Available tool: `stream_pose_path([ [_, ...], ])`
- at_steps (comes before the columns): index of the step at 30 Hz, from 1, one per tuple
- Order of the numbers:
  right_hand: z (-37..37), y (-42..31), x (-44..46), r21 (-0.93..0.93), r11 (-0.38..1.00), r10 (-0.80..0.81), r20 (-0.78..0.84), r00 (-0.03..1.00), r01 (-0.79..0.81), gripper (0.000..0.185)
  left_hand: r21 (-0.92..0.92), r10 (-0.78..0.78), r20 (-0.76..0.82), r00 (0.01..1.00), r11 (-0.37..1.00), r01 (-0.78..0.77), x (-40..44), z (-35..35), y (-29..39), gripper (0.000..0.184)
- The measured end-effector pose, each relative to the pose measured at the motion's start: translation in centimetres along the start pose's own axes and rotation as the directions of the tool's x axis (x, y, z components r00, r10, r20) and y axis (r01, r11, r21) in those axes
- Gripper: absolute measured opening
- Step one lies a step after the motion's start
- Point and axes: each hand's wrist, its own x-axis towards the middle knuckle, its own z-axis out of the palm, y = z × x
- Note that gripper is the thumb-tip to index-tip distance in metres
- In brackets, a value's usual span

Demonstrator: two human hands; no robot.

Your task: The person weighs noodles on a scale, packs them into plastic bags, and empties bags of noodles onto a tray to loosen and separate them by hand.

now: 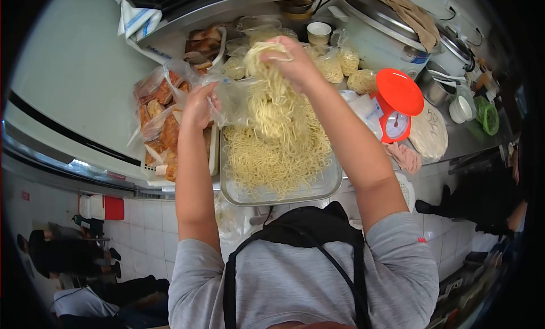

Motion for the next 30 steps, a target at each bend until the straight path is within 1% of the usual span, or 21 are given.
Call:
stream_pose_path([
  [2, 1.7, -0.3, -1.5, -0.251, 0.968, -0.015, 0.015, 1.000, 0.019, 0.042, -0.016, 0.025, 0.007, 1.000, 1.000, -0.025, -0.2, -0.2, -0.3, 0.011],
  [3, 2.7, 0.8, -2.4, -0.512, 0.856, -0.048, 0.052, 0.998, 0.068, 0.045, 0.026, 0.028, -0.032, 0.999, 0.999, -0.027, -0.3, -0.1, -0.8, 0.011],
  [4, 3.6, 3.0, -3.6, -0.730, 0.673, -0.067, 0.097, 0.993, 0.116, 0.049, 0.068, 0.033, -0.070, 0.997, 0.997, -0.028, -0.3, 0.0, -1.3, 0.011],
  [5, 4.4, 6.5, -5.8, -0.800, 0.589, -0.039, 0.108, 0.993, 0.111, 0.050, 0.111, 0.042, -0.107, 0.993, 0.993, -0.030, -0.3, 0.0, -1.9, 0.011],
  [6, 5.2, 9.5, -8.0, -0.859, 0.500, -0.014, 0.121, 0.993, 0.111, 0.050, 0.313, 0.079, -0.063, 0.995, 0.948, -0.055, -0.2, -0.2, -3.1, 0.020],
  [7, 5.1, 10.6, -9.9, -0.872, 0.482, 0.057, 0.127, 0.990, 0.084, 0.061, 0.501, 0.111, -0.014, 0.994, 0.861, -0.089, 0.0, -0.6, -4.8, 0.029],
  [8, 4.6, 10.9, -11.1, -0.884, 0.462, 0.123, 0.134, 0.983, 0.063, 0.072, 0.664, 0.138, 0.038, 0.990, 0.736, -0.128, 0.0, -0.7, -6.1, 0.038],
  [9, 4.3, 10.9, -11.9, -0.888, 0.460, 0.135, 0.091, 0.987, 0.018, 0.077, 0.799, 0.151, 0.089, 0.984, 0.579, -0.161, -0.1, -1.0, -7.2, 0.048],
  [11, 3.9, 10.3, -13.2, -0.886, 0.457, 0.172, 0.006, 0.985, -0.074, 0.087, 0.849, -0.087, 0.163, 0.983, 0.520, -0.095, -2.1, 0.3, -7.5, 0.064],
  [12, 3.2, 10.8, -13.4, -0.876, 0.459, 0.217, -0.053, 0.975, -0.150, 0.098, 0.900, -0.082, 0.135, 0.987, 0.426, -0.087, -2.4, 0.5, -9.0, 0.063],
  [13, 2.6, 12.1, -13.2, -0.808, 0.568, 0.194, -0.054, 0.979, -0.158, 0.097, 0.941, -0.072, 0.111, 0.991, 0.329, -0.081, -2.4, 0.8, -10.3, 0.062],
  [16, 1.6, 14.5, -11.7, -0.526, 0.835, 0.164, -0.043, 0.986, -0.162, 0.091, 0.823, -0.006, 0.235, 0.972, 0.532, -0.196, -3.1, 3.1, -11.2, 0.057],
  [18, 1.9, 14.0, -9.3, -0.274, 0.948, 0.172, 0.011, 0.985, -0.163, 0.085, 0.617, -0.081, 0.184, 0.980, 0.785, -0.051, -2.0, 3.4, -12.6, 0.049],
  [19, 2.3, 13.3, -8.3, -0.206, 0.955, 0.215, -0.027, 0.976, -0.216, 0.080, 0.485, -0.121, 0.171, 0.978, 0.874, 0.023, -1.2, 3.5, -12.9, 0.045],
  [20, 2.5, 11.9, -7.1, -0.136, 0.956, 0.253, -0.065, 0.965, -0.259, 0.076, 0.319, -0.115, 0.158, 0.981, 0.946, 0.060, -0.8, 3.6, -12.1, 0.041],
  [21, 2.5, 10.1, -6.2, -0.063, 0.952, 0.293, -0.099, 0.951, -0.300, 0.072, 0.141, -0.115, 0.146, 0.983, 0.985, 0.094, -0.5, 3.5, -11.1, 0.038],
  [22, 2.3, 7.6, -5.8, -0.071, 0.960, 0.262, -0.095, 0.960, -0.269, 0.068, -0.040, -0.122, 0.134, 0.983, 0.991, 0.129, -0.3, 3.4, -9.8, 0.034],
  [24, 1.7, 1.4, -5.6, -0.085, 0.972, 0.213, -0.077, 0.974, -0.220, 0.059, -0.013, -0.174, -0.072, 0.982, 0.985, 0.173, -2.4, 5.0, -3.5, 0.031],
  [26, 0.5, -2.4, -4.0, -0.199, 0.961, 0.189, -0.028, 0.982, -0.190, 0.043, -0.133, -0.054, 0.014, 0.998, 0.990, 0.055, -2.6, 4.5, -0.2, 0.032],
  [28, -0.4, -4.7, -2.2, -0.431, 0.899, 0.036, -0.111, 0.993, -0.081, 0.031, -0.307, 0.064, 0.043, 0.997, 0.951, -0.048, -2.8, 4.1, 3.0, 0.031],
  [30, -1.3, -6.5, -1.0, -0.118, 0.993, -0.005, -0.043, 0.999, 0.000, 0.027, -0.417, 0.115, 0.111, 0.987, 0.907, -0.059, -3.0, 3.8, 5.7, 0.029],
])
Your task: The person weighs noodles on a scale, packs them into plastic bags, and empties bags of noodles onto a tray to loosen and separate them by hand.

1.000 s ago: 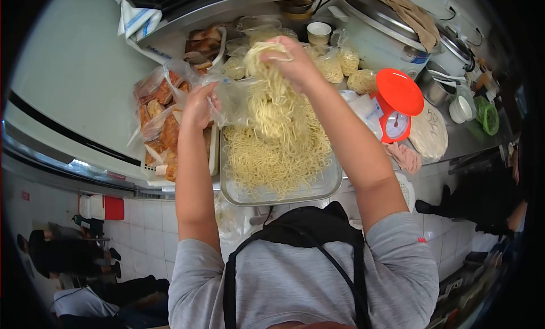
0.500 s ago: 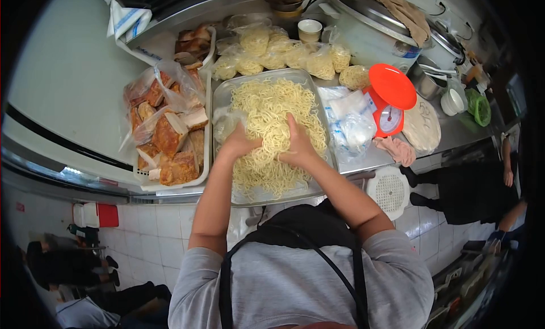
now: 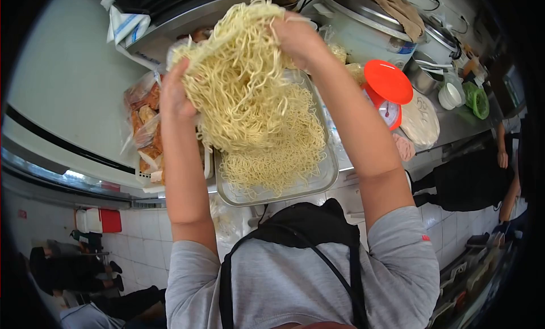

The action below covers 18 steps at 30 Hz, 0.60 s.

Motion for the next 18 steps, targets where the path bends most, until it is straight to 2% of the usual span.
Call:
stream_pose_path([
  [1, -0.4, -0.6, 0.4, 0.167, 0.986, -0.034, 0.026, 0.999, 0.029, 0.025, -0.058, 0.016, 0.041, 0.999, 0.998, -0.014, 0.3, 0.1, 0.9, 0.027],
  [4, -0.8, -1.6, 0.6, 0.130, 0.990, 0.041, 0.134, 0.990, -0.058, 0.023, -0.074, 0.149, 0.121, 0.981, 0.987, -0.141, 1.6, -0.2, 2.5, 0.024],
  [7, 0.2, 0.8, 2.6, 0.064, 0.992, -0.105, -0.042, 0.994, 0.108, 0.024, -0.119, 0.160, 0.109, 0.981, 0.982, -0.147, 2.5, 0.4, 3.0, 0.021],
  [9, 0.1, 1.1, 3.0, 0.345, 0.924, -0.125, -0.127, 0.984, 0.162, 0.027, -0.104, 0.208, 0.063, 0.976, 0.974, -0.201, 2.4, 1.5, 3.2, 0.021],
  [11, 0.0, 1.7, 3.0, 0.577, 0.775, -0.145, -0.237, 0.961, 0.259, 0.028, -0.111, 0.221, 0.025, 0.975, 0.970, -0.217, 3.0, 2.1, 3.7, 0.022],
  [12, -0.4, 3.1, 3.5, 0.477, 0.845, -0.132, -0.253, 0.958, 0.242, 0.032, -0.065, 0.249, 0.043, 0.968, 0.967, -0.246, 3.2, 2.1, 4.2, 0.022],
  [15, -0.2, 7.3, 3.9, 0.174, 0.982, 0.115, -0.295, 0.949, -0.065, 0.033, -0.129, 0.196, 0.220, 0.955, 0.977, -0.171, 2.4, 3.6, 4.6, 0.023],
  [16, -0.1, 10.2, 4.2, -0.025, 0.990, 0.128, -0.265, 0.956, -0.139, 0.038, -0.075, 0.143, 0.156, 0.977, 0.988, -0.133, 2.8, 3.6, 3.8, 0.025],
  [17, -0.2, 12.5, 4.4, -0.225, 0.954, 0.142, -0.234, 0.962, -0.196, 0.043, 0.132, 0.159, 0.055, 0.986, 0.977, -0.165, 2.5, 3.7, 2.2, 0.032],
  [18, -0.4, 13.2, 3.7, -0.389, 0.899, 0.215, -0.005, 0.977, -0.200, 0.045, 0.338, 0.194, -0.041, 0.980, 0.926, -0.170, 2.3, 3.4, 0.5, 0.041],
])
